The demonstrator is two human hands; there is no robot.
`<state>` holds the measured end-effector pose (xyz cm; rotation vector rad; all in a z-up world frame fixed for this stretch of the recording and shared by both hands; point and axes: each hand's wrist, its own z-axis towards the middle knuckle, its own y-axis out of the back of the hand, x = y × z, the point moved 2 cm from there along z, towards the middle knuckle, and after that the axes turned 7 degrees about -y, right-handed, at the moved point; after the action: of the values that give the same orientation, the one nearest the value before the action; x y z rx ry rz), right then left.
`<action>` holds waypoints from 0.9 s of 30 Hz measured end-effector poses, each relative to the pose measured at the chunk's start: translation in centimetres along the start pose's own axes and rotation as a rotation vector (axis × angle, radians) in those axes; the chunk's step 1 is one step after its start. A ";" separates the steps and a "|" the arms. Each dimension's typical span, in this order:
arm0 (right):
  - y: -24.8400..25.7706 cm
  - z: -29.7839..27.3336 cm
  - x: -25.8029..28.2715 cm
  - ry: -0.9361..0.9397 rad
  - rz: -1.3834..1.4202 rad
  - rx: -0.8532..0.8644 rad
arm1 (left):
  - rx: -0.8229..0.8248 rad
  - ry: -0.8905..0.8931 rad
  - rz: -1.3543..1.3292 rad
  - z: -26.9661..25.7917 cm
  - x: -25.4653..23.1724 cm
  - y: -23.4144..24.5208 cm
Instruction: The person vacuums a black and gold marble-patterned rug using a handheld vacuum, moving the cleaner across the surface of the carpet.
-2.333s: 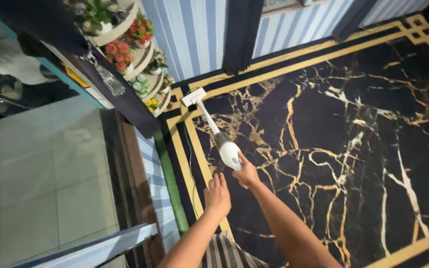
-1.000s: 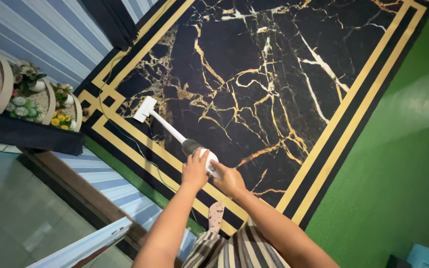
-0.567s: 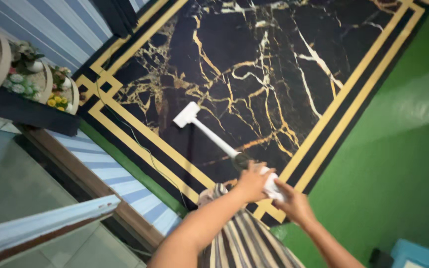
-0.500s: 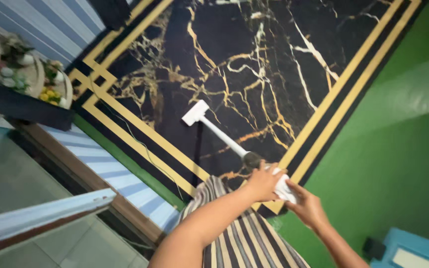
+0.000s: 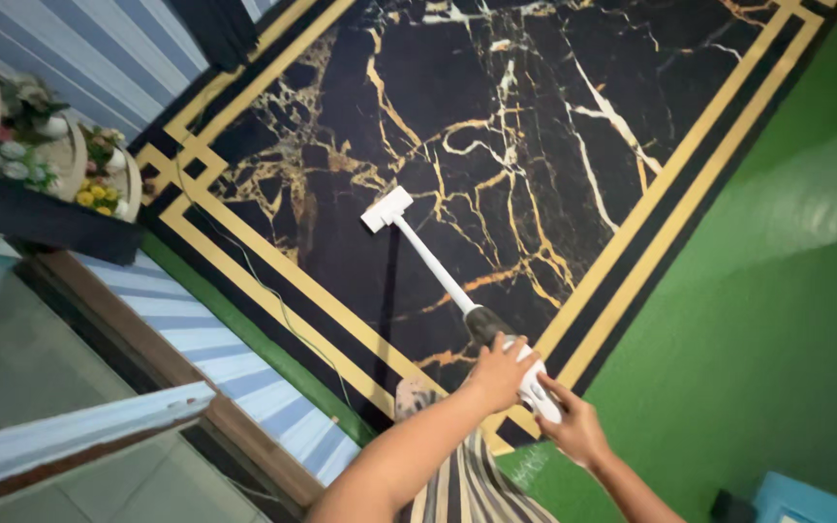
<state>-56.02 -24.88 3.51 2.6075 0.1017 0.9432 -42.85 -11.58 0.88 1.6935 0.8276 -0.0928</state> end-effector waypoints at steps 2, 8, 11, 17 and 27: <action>-2.3 2.7 2.3 0.044 -0.032 -0.023 | -0.039 0.061 0.061 0.1 3.1 1.0; -10.3 13.2 12.6 0.576 0.127 -0.082 | -0.212 0.321 0.024 -2.7 11.8 5.1; -12.4 16.9 17.8 0.474 -0.046 -0.182 | -0.296 0.390 0.067 -4.8 15.0 6.4; -8.8 18.1 18.2 0.346 -0.155 -0.219 | -0.271 0.499 0.030 -6.0 14.3 6.7; 4.5 3.8 1.5 0.193 -0.269 -0.265 | -0.383 0.227 -0.079 2.4 -1.9 -1.8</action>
<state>-52.69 -30.00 3.35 2.1923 0.3442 1.0287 -44.42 -14.51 -0.40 1.3242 1.0109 0.1973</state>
